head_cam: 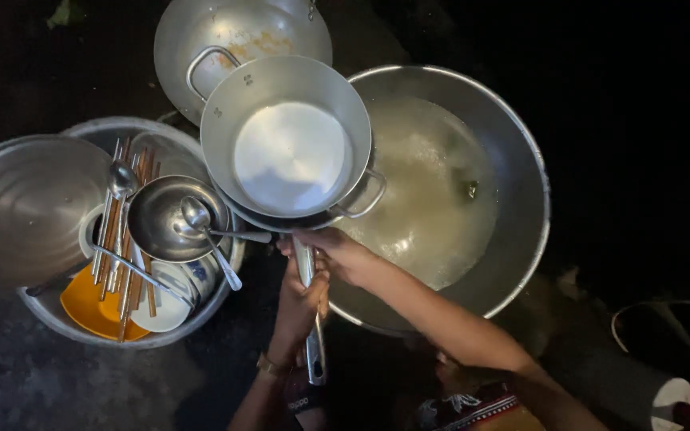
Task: Washing and rinsing various dishes, bowls, and pots in basins of water.
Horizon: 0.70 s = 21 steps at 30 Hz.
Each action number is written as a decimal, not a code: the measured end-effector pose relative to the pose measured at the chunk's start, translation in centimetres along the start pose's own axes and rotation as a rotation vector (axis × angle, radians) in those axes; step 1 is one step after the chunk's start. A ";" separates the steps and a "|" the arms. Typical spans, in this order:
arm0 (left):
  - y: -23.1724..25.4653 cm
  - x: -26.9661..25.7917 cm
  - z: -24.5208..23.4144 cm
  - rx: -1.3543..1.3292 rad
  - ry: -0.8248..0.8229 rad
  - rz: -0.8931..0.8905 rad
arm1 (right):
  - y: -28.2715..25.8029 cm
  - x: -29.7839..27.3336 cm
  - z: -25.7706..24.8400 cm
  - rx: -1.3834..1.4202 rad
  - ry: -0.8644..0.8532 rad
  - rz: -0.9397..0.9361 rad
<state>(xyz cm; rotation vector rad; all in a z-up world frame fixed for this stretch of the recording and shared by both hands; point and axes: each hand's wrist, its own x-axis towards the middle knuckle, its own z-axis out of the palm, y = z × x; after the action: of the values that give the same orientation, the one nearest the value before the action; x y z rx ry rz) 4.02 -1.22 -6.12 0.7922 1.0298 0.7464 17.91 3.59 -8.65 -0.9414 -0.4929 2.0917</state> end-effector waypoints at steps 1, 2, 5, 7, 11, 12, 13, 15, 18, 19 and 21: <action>0.1 0.0 0.2 0.013 0.001 0.021 | 0.9 1.6 -0.3 0.100 0.057 0.038; 0.2 0.0 0.4 0.025 0.003 0.041 | 1.8 3.2 -0.6 0.201 0.113 0.078; -1.2 -0.2 0.3 -0.015 0.036 0.000 | 1.2 3.3 0.1 0.317 0.236 0.120; -1.9 -0.3 0.4 -0.007 0.028 0.044 | 2.7 3.4 -0.9 0.324 0.279 0.114; -5.2 -0.5 0.7 -0.005 0.004 0.100 | 1.8 1.2 -0.7 0.265 0.389 0.056; -4.9 -0.5 1.7 -0.010 0.010 0.105 | 1.1 0.3 -0.9 0.258 0.385 0.060; -4.6 -0.5 2.6 0.058 0.015 0.151 | 0.4 -0.7 -1.1 0.236 0.414 0.047; -4.0 -0.3 4.5 0.123 0.033 0.205 | -1.5 -2.6 -1.6 0.204 0.431 0.040; -2.4 -0.6 7.7 0.114 -0.156 0.169 | -5.1 -5.8 -2.0 0.126 0.473 0.022; -0.9 -1.0 9.0 0.183 -0.199 0.080 | -7.0 -6.9 -1.7 0.072 0.537 0.035; 1.3 -2.2 11.3 0.244 -0.243 0.005 | -9.2 -8.8 -3.2 0.001 0.599 0.040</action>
<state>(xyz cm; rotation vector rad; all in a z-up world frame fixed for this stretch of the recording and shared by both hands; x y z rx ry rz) 13.60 -4.72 -0.65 1.0687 0.9085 0.5186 28.67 2.61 -1.16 -1.5080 -0.1587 1.7211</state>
